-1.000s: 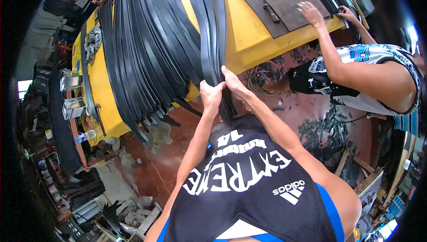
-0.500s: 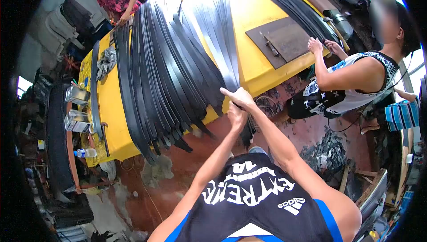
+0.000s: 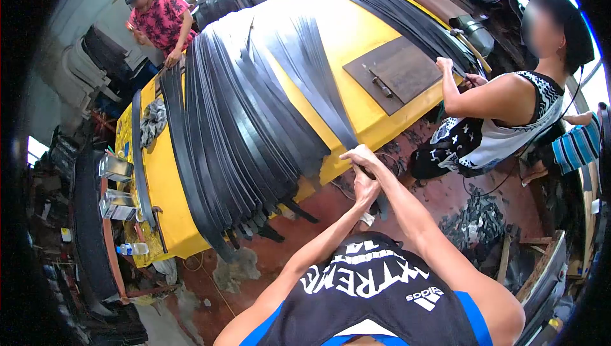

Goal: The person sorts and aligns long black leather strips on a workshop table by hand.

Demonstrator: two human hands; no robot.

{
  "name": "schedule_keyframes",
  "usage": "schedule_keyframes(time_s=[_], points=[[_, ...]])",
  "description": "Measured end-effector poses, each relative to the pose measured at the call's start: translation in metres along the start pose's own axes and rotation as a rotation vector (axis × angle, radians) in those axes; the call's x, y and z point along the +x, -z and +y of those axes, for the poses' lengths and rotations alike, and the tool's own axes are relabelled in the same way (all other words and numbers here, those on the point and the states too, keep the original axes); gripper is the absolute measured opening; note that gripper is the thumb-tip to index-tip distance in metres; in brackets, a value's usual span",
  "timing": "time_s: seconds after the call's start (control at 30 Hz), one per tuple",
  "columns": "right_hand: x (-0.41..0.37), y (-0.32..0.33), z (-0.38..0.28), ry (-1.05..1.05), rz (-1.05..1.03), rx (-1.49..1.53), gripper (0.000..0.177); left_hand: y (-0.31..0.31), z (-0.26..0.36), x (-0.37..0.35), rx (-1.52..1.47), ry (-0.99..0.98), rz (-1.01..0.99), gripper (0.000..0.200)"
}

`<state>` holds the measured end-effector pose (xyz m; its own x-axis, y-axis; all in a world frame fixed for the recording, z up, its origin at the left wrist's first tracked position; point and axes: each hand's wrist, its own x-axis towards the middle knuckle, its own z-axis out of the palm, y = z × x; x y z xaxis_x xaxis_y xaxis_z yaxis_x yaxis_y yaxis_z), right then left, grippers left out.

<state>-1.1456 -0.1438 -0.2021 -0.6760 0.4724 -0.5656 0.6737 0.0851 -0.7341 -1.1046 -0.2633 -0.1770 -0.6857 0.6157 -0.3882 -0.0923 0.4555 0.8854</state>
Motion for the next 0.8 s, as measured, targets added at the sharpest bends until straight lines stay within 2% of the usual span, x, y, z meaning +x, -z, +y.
schedule_keyframes(time_s=[0.07, 0.13, 0.17, 0.2, 0.23, 0.27, 0.33, 0.37, 0.43, 0.47, 0.5, 0.57, 0.67, 0.73, 0.8], points=[[0.002, 0.001, 0.004, 0.000, 0.058, -0.116, 0.055, -0.004, -0.015, 0.007, -0.036, -0.063, 0.054, 0.108], [-0.016, 0.007, -0.006, -0.052, 0.085, -0.139, 0.054, 0.021, -0.026, 0.020, 0.149, -0.174, -0.147, 0.082], [0.000, 0.003, 0.011, -0.013, 0.090, -0.142, 0.049, 0.037, -0.037, 0.033, 0.042, -0.247, -0.241, 0.045], [-0.005, 0.006, 0.010, -0.024, 0.093, -0.131, 0.049, 0.060, -0.016, 0.024, 0.030, -0.130, -0.220, 0.031], [-0.014, 0.007, 0.012, 0.014, 0.132, -0.099, 0.048, 0.064, -0.040, 0.040, -0.299, -0.127, -0.126, 0.031], [-0.030, 0.010, 0.008, 0.050, 0.172, -0.073, 0.048, 0.074, -0.049, 0.053, -0.554, 0.073, -0.135, 0.046], [-0.064, 0.024, -0.015, -0.050, 0.180, -0.169, 0.051, 0.079, -0.026, 0.064, -0.815, 0.178, -0.076, 0.072], [-0.080, 0.028, -0.023, -0.055, 0.211, -0.214, 0.055, 0.077, -0.020, 0.077, -0.813, 0.184, -0.103, 0.072], [-0.103, 0.032, -0.034, -0.079, 0.247, -0.329, 0.064, 0.072, -0.015, 0.110, -1.123, 0.360, -0.150, 0.088], [-0.116, 0.034, -0.039, -0.110, 0.265, -0.334, 0.064, 0.066, -0.021, 0.134, -1.253, 0.322, -0.273, 0.092], [-0.131, 0.034, -0.047, -0.134, 0.263, -0.388, 0.061, 0.065, 0.001, 0.140, -1.414, 0.367, -0.280, 0.087], [-0.165, 0.035, -0.071, -0.175, 0.266, -0.411, 0.053, 0.061, 0.010, 0.169, -1.532, 0.134, -0.373, 0.078], [-0.202, 0.037, -0.076, -0.197, 0.278, -0.468, 0.050, 0.070, 0.033, 0.193, -1.557, 0.072, -0.332, 0.077], [-0.229, 0.044, -0.083, -0.219, 0.297, -0.479, 0.049, 0.074, 0.049, 0.174, -1.570, 0.055, -0.407, 0.074], [-0.250, 0.043, -0.067, -0.143, 0.340, -0.604, 0.048, 0.065, 0.047, 0.173, -1.538, 0.047, -0.233, 0.071]])
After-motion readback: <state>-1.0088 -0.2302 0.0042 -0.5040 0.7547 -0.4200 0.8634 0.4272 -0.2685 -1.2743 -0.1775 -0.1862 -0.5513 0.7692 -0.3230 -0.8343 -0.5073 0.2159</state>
